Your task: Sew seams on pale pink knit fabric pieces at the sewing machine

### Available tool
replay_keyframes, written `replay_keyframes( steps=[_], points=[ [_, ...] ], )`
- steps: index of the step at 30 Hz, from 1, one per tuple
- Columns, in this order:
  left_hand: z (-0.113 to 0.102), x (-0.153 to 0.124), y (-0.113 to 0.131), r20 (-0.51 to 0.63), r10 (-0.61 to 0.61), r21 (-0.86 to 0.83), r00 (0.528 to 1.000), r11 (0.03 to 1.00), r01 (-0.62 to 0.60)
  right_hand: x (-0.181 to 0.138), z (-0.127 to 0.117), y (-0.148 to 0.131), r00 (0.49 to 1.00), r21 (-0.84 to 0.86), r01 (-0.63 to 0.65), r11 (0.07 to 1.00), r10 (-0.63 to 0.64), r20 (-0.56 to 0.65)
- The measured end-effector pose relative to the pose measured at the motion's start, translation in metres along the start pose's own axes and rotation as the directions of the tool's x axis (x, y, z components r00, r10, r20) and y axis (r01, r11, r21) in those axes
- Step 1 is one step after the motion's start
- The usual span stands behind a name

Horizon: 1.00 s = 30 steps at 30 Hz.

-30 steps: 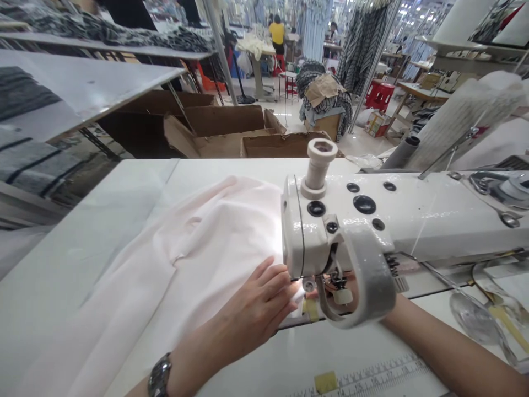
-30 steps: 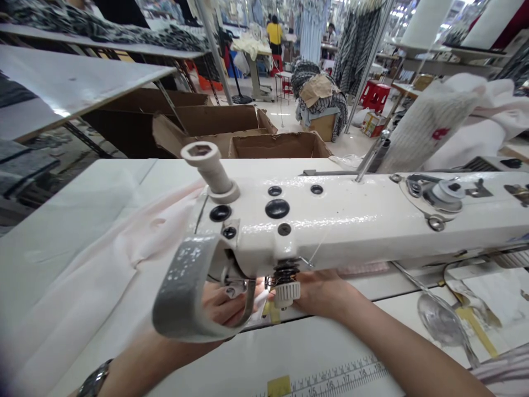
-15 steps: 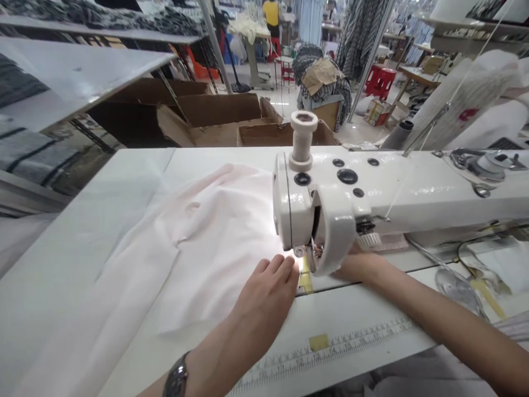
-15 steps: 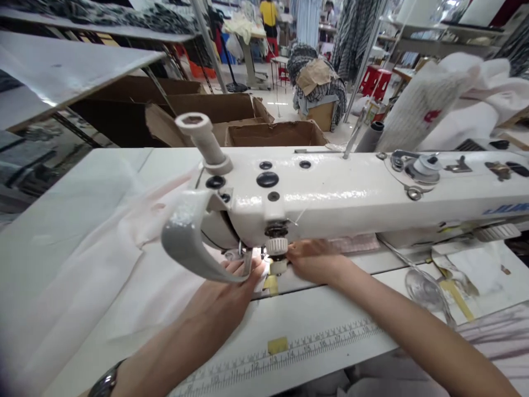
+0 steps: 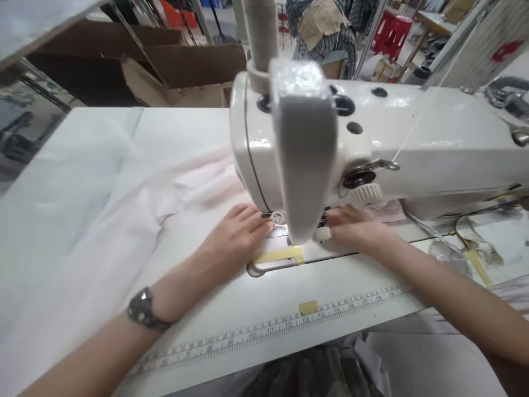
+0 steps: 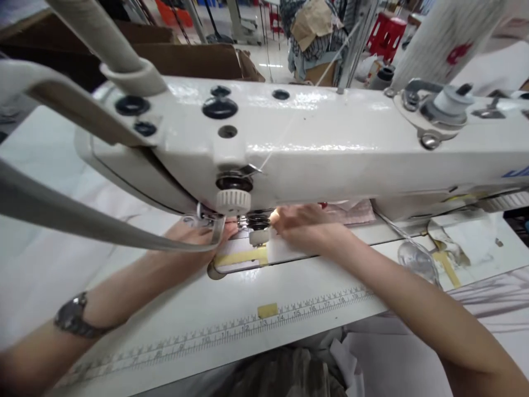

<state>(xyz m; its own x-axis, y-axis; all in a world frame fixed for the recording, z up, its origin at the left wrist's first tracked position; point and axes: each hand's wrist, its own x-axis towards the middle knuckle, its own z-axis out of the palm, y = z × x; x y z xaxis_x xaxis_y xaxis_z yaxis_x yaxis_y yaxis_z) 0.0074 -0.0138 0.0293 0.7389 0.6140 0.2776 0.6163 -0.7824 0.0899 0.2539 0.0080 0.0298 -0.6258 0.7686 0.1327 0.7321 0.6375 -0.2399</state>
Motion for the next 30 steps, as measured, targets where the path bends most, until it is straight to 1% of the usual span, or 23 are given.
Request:
replay_keyframes(
  steps=[2, 3, 5, 6, 9, 14, 17, 20, 22, 23, 25, 28, 30],
  points=[
    [-0.002, 0.0, -0.017, -0.039, 0.081, 0.029, 0.996, 0.996, -0.08, -0.013, -0.002, -0.015, 0.998, -0.065, 0.037, 0.997, -0.033, 0.056],
    [-0.002, 0.0, -0.021, -0.066, 0.102, 0.048, 0.993, 0.994, -0.099, -0.017, -0.002, -0.021, 0.995, -0.115, 0.052, 0.992, -0.041, 0.092],
    [0.001, 0.0, -0.02, -0.117, 0.128, 0.087, 0.985, 0.989, -0.118, -0.021, -0.001, -0.029, 0.988, -0.203, 0.064, 0.977, -0.034, 0.15],
    [0.002, -0.001, -0.018, -0.14, 0.132, 0.101, 0.981, 0.988, -0.119, -0.021, 0.001, -0.03, 0.987, -0.219, 0.057, 0.974, -0.022, 0.16],
    [0.005, -0.006, -0.009, -0.173, 0.116, 0.106, 0.978, 0.989, -0.099, -0.022, 0.009, -0.029, 0.992, -0.179, 0.003, 0.984, 0.02, 0.128],
    [0.006, -0.008, -0.007, -0.076, 0.052, 0.084, 0.996, 0.995, -0.045, -0.027, 0.027, -0.024, 0.995, -0.157, -0.031, 0.987, 0.045, 0.089],
    [0.009, -0.006, -0.011, -0.077, 0.056, 0.125, 0.995, 0.991, -0.046, -0.028, 0.034, -0.023, 0.996, -0.156, -0.045, 0.987, 0.057, 0.069],
    [0.014, -0.003, -0.017, -0.108, 0.071, 0.165, 0.992, 0.985, -0.052, -0.023, 0.033, -0.019, 0.997, -0.17, -0.045, 0.984, 0.056, 0.06],
    [0.016, 0.0, -0.02, -0.134, 0.079, 0.155, 0.988, 0.986, -0.057, -0.019, 0.027, -0.017, 0.997, -0.185, -0.035, 0.982, 0.048, 0.062],
    [0.017, 0.0, -0.02, -0.127, 0.065, 0.135, 0.99, 0.99, -0.048, -0.017, 0.022, -0.017, 0.997, -0.196, -0.032, 0.98, 0.046, 0.067],
    [0.015, 0.0, -0.013, -0.072, -0.004, 0.089, 0.997, 0.996, 0.01, -0.017, 0.01, -0.021, 0.995, -0.225, -0.04, 0.973, 0.059, 0.08],
    [0.0, -0.014, 0.016, -0.01, -0.123, 0.08, 0.992, 0.989, 0.124, -0.029, -0.008, -0.042, 0.99, -0.244, -0.058, 0.968, 0.088, 0.114],
    [-0.014, -0.029, 0.038, 0.015, -0.153, 0.055, 0.988, 0.987, 0.152, -0.044, -0.015, -0.065, 0.985, -0.214, 0.012, 0.977, 0.025, 0.169]
  ],
)
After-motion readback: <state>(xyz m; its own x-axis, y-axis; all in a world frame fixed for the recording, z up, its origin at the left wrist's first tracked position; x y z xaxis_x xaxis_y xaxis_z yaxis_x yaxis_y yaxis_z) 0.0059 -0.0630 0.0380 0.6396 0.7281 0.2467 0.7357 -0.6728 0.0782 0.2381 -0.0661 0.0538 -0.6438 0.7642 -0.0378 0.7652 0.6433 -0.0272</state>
